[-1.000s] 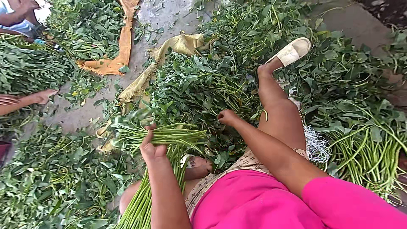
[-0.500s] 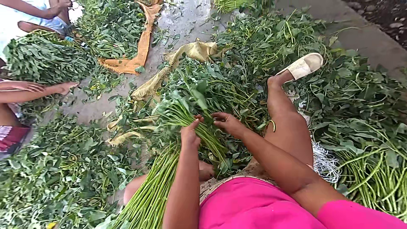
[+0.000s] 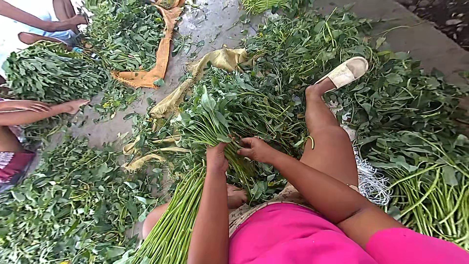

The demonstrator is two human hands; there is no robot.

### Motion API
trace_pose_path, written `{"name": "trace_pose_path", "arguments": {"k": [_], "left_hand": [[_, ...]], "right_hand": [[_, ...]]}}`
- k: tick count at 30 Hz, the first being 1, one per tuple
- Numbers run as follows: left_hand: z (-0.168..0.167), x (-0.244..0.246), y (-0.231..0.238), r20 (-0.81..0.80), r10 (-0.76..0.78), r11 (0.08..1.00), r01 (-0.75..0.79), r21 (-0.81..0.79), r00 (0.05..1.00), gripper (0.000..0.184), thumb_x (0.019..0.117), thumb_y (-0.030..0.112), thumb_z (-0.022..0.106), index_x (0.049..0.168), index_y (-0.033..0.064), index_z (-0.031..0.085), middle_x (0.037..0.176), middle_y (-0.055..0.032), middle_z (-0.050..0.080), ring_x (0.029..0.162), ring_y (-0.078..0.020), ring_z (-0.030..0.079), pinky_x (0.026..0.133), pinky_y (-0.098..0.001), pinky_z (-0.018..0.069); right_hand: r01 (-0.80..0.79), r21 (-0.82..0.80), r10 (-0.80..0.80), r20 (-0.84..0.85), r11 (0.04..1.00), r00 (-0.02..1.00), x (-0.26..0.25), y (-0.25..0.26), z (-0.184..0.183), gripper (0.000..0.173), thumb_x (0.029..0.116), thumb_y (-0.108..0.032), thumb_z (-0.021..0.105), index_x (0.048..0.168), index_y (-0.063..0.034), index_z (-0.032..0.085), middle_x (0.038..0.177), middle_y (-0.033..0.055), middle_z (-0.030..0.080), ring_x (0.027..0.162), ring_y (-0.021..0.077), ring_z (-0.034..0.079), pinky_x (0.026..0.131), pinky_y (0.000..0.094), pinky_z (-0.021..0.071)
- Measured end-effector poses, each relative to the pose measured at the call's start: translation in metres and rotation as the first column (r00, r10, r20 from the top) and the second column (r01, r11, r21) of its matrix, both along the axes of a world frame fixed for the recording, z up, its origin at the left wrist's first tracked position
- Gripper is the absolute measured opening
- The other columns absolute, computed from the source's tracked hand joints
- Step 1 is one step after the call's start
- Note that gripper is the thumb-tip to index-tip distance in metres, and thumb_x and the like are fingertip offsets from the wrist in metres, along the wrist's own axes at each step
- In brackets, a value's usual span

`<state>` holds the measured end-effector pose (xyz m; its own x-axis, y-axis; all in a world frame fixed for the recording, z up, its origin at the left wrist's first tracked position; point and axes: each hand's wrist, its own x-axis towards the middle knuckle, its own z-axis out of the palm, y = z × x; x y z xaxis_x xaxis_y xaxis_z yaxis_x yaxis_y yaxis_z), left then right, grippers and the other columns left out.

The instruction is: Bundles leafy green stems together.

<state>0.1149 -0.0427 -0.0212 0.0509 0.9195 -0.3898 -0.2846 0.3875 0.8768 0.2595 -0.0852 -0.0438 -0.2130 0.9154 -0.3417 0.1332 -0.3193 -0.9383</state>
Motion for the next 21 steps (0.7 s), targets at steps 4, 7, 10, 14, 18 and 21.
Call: {"name": "trace_pose_path", "arguments": {"k": [4,7,10,14,18,21], "left_hand": [[0.000,-0.014,0.015,0.004,0.220,0.972,-0.220,0.086,0.975,0.019,0.0993,-0.008,0.053,0.116,0.0009,0.053,0.089,-0.0087,0.068,0.077,-0.0167,0.070,0.071,-0.0341,0.0613],[0.007,-0.027,0.028,-0.030,0.269,0.956,-0.263,0.126,0.963,0.021,0.0988,-0.008,0.054,0.117,0.0022,0.051,0.091,-0.0076,0.068,0.078,-0.0154,0.070,0.073,-0.0327,0.0614],[-0.001,-0.018,0.012,-0.110,0.202,0.978,-0.196,0.069,0.973,0.030,0.0960,-0.009,0.058,0.124,0.0002,0.049,0.095,-0.0098,0.066,0.081,-0.0156,0.069,0.073,-0.0330,0.0607],[-0.007,0.006,-0.004,-0.134,0.112,0.994,-0.109,0.027,0.985,0.034,0.0942,-0.008,0.062,0.125,-0.0022,0.050,0.095,-0.0114,0.068,0.081,-0.0164,0.070,0.074,-0.0353,0.0615],[0.001,-0.023,0.017,-0.092,0.276,0.959,-0.267,0.097,0.957,0.026,0.0967,-0.009,0.056,0.120,0.0009,0.049,0.090,-0.0089,0.065,0.076,-0.0156,0.067,0.070,-0.0336,0.0606],[0.006,-0.039,0.025,-0.128,0.353,0.935,-0.342,0.097,0.927,0.023,0.0983,-0.007,0.055,0.119,0.0025,0.049,0.091,-0.0068,0.063,0.076,-0.0135,0.066,0.070,-0.0320,0.0597]], "right_hand": [[-0.406,-0.308,0.509,0.501,0.861,0.700,0.023,-0.019,-0.065,0.032,0.0973,-0.012,0.067,0.118,0.0118,0.066,0.117,0.0342,0.065,0.112,0.0486,0.063,0.097,0.0671,0.0468],[-0.378,-0.417,0.562,0.569,0.826,0.600,0.028,-0.019,-0.068,0.043,0.0974,-0.014,0.068,0.133,0.0075,0.061,0.136,0.0351,0.057,0.130,0.0525,0.053,0.107,0.0709,0.0392],[-0.124,0.042,0.096,0.403,0.991,0.910,0.004,0.005,-0.035,0.049,0.1036,-0.031,0.062,0.141,0.0003,0.058,0.134,0.0259,0.062,0.124,0.0409,0.060,0.109,0.0594,0.0438],[0.043,0.355,-0.193,0.399,0.934,0.897,-0.026,0.021,-0.005,0.038,0.1087,-0.031,0.050,0.120,0.0016,0.066,0.108,0.0215,0.071,0.102,0.0377,0.070,0.089,0.0587,0.0546],[-0.322,-0.190,0.367,0.633,0.927,0.682,0.000,-0.006,-0.040,0.035,0.1083,-0.019,0.046,0.126,0.0040,0.064,0.124,0.0314,0.064,0.122,0.0502,0.059,0.100,0.0695,0.0445],[-0.361,-0.379,0.523,0.587,0.852,0.618,0.018,-0.020,-0.058,0.047,0.1016,-0.016,0.062,0.145,0.0004,0.054,0.143,0.0333,0.053,0.132,0.0530,0.051,0.105,0.0731,0.0393]]}}
